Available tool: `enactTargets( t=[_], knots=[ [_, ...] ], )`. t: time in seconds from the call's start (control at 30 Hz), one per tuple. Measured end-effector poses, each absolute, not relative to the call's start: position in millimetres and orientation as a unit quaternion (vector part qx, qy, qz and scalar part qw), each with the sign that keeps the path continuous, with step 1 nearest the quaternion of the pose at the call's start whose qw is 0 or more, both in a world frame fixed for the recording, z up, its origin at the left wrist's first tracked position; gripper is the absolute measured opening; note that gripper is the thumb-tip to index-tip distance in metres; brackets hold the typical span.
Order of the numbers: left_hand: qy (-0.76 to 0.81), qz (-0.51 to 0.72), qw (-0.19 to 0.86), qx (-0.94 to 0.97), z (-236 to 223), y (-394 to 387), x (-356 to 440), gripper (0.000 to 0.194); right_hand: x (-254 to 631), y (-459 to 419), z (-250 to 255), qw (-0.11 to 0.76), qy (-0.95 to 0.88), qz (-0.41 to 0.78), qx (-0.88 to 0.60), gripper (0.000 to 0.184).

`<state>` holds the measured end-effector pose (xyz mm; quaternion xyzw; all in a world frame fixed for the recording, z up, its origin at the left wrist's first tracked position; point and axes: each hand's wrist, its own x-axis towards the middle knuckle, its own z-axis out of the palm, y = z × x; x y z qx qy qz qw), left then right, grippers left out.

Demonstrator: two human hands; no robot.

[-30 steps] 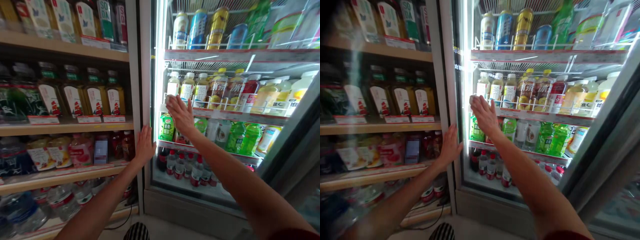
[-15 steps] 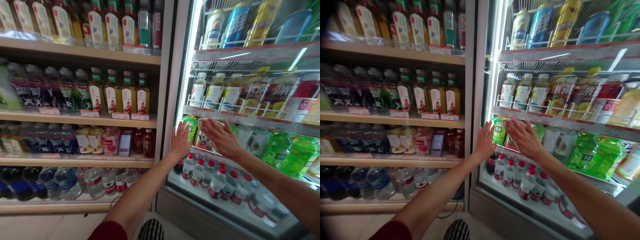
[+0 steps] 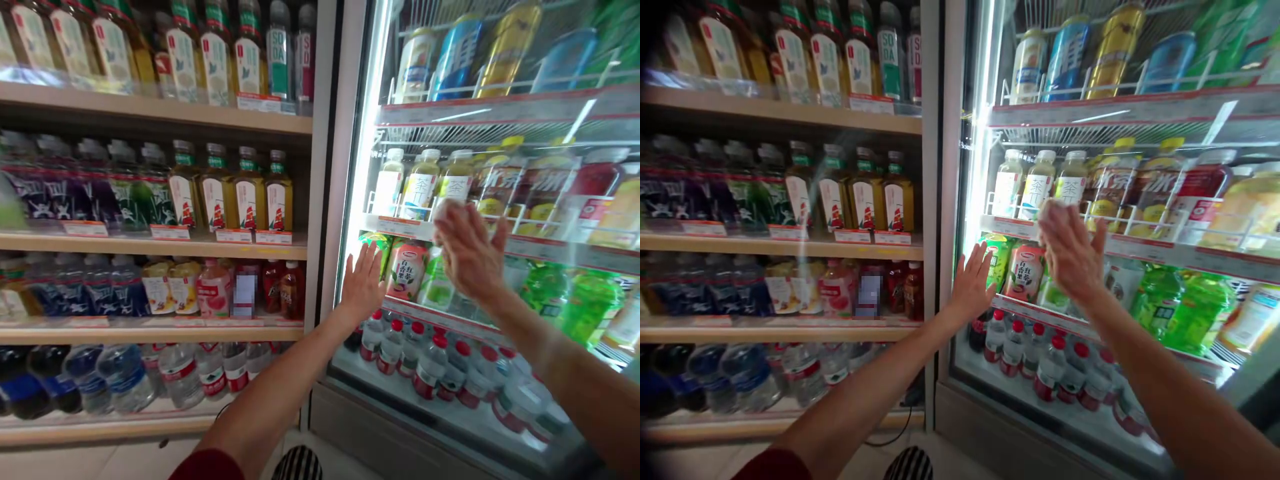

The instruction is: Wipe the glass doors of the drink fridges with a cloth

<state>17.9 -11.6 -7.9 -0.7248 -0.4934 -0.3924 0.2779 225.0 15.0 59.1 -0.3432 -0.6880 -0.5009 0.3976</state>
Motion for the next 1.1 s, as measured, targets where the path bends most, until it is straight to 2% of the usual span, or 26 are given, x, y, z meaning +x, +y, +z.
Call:
enactTargets(
  t=[0.07, 0.1, 0.2, 0.23, 0.33, 0.37, 0.4, 0.5, 0.53, 0.67, 0.7, 0.8, 0.83, 0.93, 1.0, 1.03, 1.1],
  knots=[
    [-0.499, -0.398, 0.283, -0.716, -7.7, -11.4, 22.3, 0.065, 233.0, 12.7, 65.4, 0.457, -0.634, -0.496, -0.379, 0.052],
    [-0.495, -0.400, 0.288, -0.715, -7.4, -11.4, 25.2, 0.065, 236.8, 10.5, 66.1, 0.446, -0.646, -0.497, -0.370, 0.054],
    [-0.461, -0.408, 0.306, -0.727, -4.0, -10.7, 38.5, 0.066, 248.7, 2.6, 62.1, 0.332, -0.743, -0.495, -0.302, 0.059],
    [-0.446, -0.412, 0.309, -0.732, -2.1, -10.1, 44.5, 0.067, 253.3, 0.6, 61.4, 0.328, -0.747, -0.487, -0.312, 0.060],
    [-0.419, -0.436, 0.306, -0.735, 3.8, -7.0, 64.4, 0.067, 270.3, -2.4, 62.5, 0.450, -0.645, -0.462, -0.410, 0.061],
    [-0.415, -0.444, 0.304, -0.734, 5.0, -5.8, 70.6, 0.067, 276.8, -3.1, 62.0, 0.468, -0.628, -0.458, -0.421, 0.061],
    [-0.413, -0.450, 0.302, -0.732, 5.8, -4.7, 76.0, 0.067, 284.0, -3.7, 60.2, 0.450, -0.644, -0.460, -0.413, 0.061],
    [-0.416, -0.458, 0.303, -0.725, 4.9, -1.5, 85.2, 0.064, 311.6, -6.1, 51.0, 0.301, -0.755, -0.464, -0.352, 0.060],
    [-0.418, -0.455, 0.306, -0.725, 4.1, -0.5, 86.1, 0.063, 323.2, -7.0, 48.4, 0.299, -0.752, -0.464, -0.360, 0.060],
    [-0.414, -0.453, 0.317, -0.723, 0.8, 4.1, 86.6, 0.061, 372.4, -11.7, 42.7, 0.521, -0.531, -0.472, -0.473, 0.059],
    [-0.415, -0.459, 0.318, -0.718, 0.3, 5.2, 87.2, 0.062, 383.4, -13.2, 41.3, 0.523, -0.526, -0.475, -0.473, 0.060],
    [-0.415, -0.475, 0.320, -0.707, -1.0, 7.9, 90.9, 0.066, 412.4, -16.5, 41.4, 0.395, -0.648, -0.491, -0.429, 0.059],
    [-0.413, -0.478, 0.319, -0.707, -1.4, 8.3, 92.5, 0.068, 420.8, -16.6, 44.1, 0.390, -0.646, -0.497, -0.428, 0.058],
    [-0.410, -0.486, 0.318, -0.704, -3.2, 7.7, 97.3, 0.073, 436.5, -14.8, 56.1, 0.548, -0.474, -0.505, -0.469, 0.057],
    [-0.410, -0.493, 0.319, -0.698, -3.5, 6.4, 100.0, 0.076, 435.9, -14.3, 59.9, 0.590, -0.433, -0.493, -0.470, 0.059],
    [-0.411, -0.496, 0.321, -0.695, -2.6, 5.8, 101.0, 0.077, 433.3, -14.7, 59.9, 0.558, -0.483, -0.492, -0.462, 0.060],
    [-0.402, -0.496, 0.330, -0.695, 2.6, 5.9, 102.0, 0.077, 428.1, -16.0, 60.0, 0.434, -0.624, -0.488, -0.429, 0.060]
  ],
)
